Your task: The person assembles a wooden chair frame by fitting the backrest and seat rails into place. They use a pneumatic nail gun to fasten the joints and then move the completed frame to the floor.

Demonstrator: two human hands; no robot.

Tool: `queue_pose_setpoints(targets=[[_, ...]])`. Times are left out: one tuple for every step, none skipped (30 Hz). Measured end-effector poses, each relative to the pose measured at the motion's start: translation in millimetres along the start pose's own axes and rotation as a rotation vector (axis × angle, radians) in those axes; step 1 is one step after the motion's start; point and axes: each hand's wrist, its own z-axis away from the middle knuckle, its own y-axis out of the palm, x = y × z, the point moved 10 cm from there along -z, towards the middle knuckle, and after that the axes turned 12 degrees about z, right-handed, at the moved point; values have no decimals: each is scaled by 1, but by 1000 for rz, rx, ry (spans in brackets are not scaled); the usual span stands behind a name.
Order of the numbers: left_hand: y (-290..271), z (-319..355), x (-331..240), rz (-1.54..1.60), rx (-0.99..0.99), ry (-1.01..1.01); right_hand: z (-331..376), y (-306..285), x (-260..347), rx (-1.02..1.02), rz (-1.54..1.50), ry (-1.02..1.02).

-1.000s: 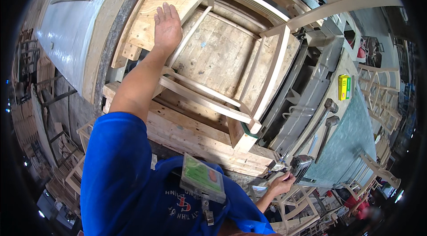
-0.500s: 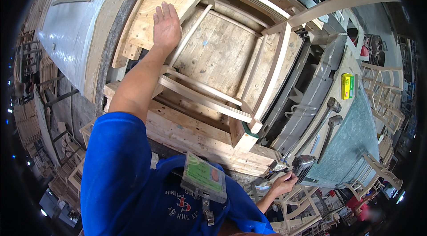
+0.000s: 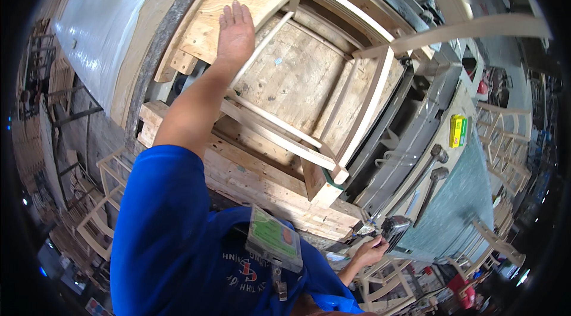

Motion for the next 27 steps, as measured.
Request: queue_pose_setpoints(targets=[[-1, 1, 3, -3, -4, -4, 1, -1, 0, 10, 0, -10], [0, 0, 2, -16, 20, -6, 1, -1, 0, 15, -4, -19], [0, -1, -1, -27, 44, -9, 3, -3, 1, 7, 7, -27], [-2, 0, 1, -43, 64, -25, 3, -4, 4, 1, 13, -48], [-5, 1, 3, -48, 85, -25, 2, -3, 8, -6, 17, -71], [-9, -1, -5, -47, 99, -4, 7, -1, 0, -19, 5, -73], [-10, 2, -1, -78, 123, -10, 5, -3, 6, -23, 1, -103], [-13, 3, 3, -15, 117, -31, 4, -1, 10, -21, 28, -114], [-21, 2, -1, -7, 104, -18, 7, 3, 4, -23, 51, -106], [-24, 3, 1, 9, 105, -14, 6, 1, 4, -56, 85, -164], [-25, 3, 5, 31, 100, -20, 4, -3, 5, -91, 134, -218], [-25, 6, 11, 56, 102, -27, 1, -7, 9, -128, 186, -278], [-24, 6, 9, 70, 101, -15, 4, -7, 11, -147, 204, -292], [-24, 6, 8, 123, 88, -27, 5, -4, 15, -135, 198, -288], [-24, 7, 7, 176, 73, -38, 5, 0, 16, -104, 170, -264], [-23, 5, 8, 229, 58, -47, 3, 8, 14, -37, 109, -206], [-16, 7, 20, 215, -2, -97, -13, 17, 25, 44, 44, -178], [-13, 6, 23, 218, -17, -107, -18, 26, 23, 132, -34, -99], [-10, 6, 26, 221, -31, -118, -21, 35, 20, 211, -106, -17], [-11, 3, 10, 243, -44, -76, -4, 36, -4, 259, -168, 112], [-12, 4, 10, 247, -51, -67, 0, 38, -12, 304, -208, 185], [-14, 4, 10, 255, -64, -66, 2, 36, -18, 322, -237, 226], [-15, 4, 14, 255, -78, -75, 1, 36, -19, 341, -260, 245], [-15, 5, 16, 259, -91, -84, 0, 33, -19, 353, -274, 253], [-15, 4, 17, 275, -100, -90, -2, 26, -18, 348, -295, 235], [-13, 4, 19, 285, -109, -99, -2, 20, -15, 346, -316, 216], [-14, 4, 19, 278, -118, -101, 3, 23, -8, 361, -346, 201]])
